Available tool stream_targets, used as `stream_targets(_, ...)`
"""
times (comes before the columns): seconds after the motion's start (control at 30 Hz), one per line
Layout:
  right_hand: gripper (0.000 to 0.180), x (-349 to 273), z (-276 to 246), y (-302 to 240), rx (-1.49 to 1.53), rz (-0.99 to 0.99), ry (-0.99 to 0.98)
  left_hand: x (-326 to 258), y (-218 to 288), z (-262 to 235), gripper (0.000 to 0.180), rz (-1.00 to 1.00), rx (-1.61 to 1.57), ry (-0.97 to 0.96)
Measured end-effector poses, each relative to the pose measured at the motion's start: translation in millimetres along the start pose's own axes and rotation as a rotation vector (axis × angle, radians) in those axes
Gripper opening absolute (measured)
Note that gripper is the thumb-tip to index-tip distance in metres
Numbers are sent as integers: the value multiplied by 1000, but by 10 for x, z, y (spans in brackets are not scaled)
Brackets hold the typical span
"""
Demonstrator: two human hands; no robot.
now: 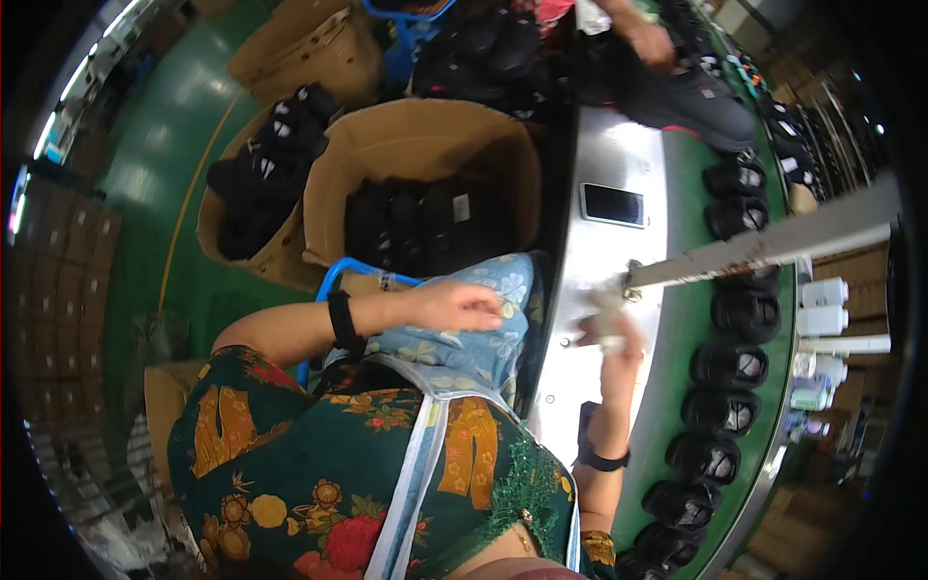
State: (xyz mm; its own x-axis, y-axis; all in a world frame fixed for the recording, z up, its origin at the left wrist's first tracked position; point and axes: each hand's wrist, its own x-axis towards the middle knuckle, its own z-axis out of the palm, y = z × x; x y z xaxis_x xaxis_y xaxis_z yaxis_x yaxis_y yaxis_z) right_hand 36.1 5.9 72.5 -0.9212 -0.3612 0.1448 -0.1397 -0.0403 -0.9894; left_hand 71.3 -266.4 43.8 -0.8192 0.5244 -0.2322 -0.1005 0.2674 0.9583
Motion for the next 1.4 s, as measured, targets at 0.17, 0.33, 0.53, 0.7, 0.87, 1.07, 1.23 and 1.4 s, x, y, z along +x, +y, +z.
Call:
stream_targets(0.17,32,557,-813,-280,81,-67,952,-241,-1336,-730,22,-475,-204,309)
stream_targets(0.33,49,1080,-1056,-355,120,-241,966,-1,-2353,-1311,21,-784,-106,123)
stream_targets(0.53,59,1200,-1110,-451,-120,-226,1291,1042,-3458,-1185,28,-1073,-255,214)
stream_targets(0.7,59,1138,-1257,-535,-275,-285,1426,1570,-3567,-982,30,-1087,-186,353)
stream_targets(0.87,55,1443,-1249,-190,-344,-193,1439,1606,-4005,-753,46,-1388,-123,580)
stream_targets(1.07,55,1524,-1252,-36,-360,-141,1368,1467,-4247,-608,67,-1361,-37,608)
stream_targets(1.23,54,1512,-1253,21,-351,-103,1312,1436,-4521,-523,61,-1255,45,600)
stream_targets(1.4,54,1469,-1248,45,-326,-80,1263,1441,-4622,-485,51,-1295,95,587)
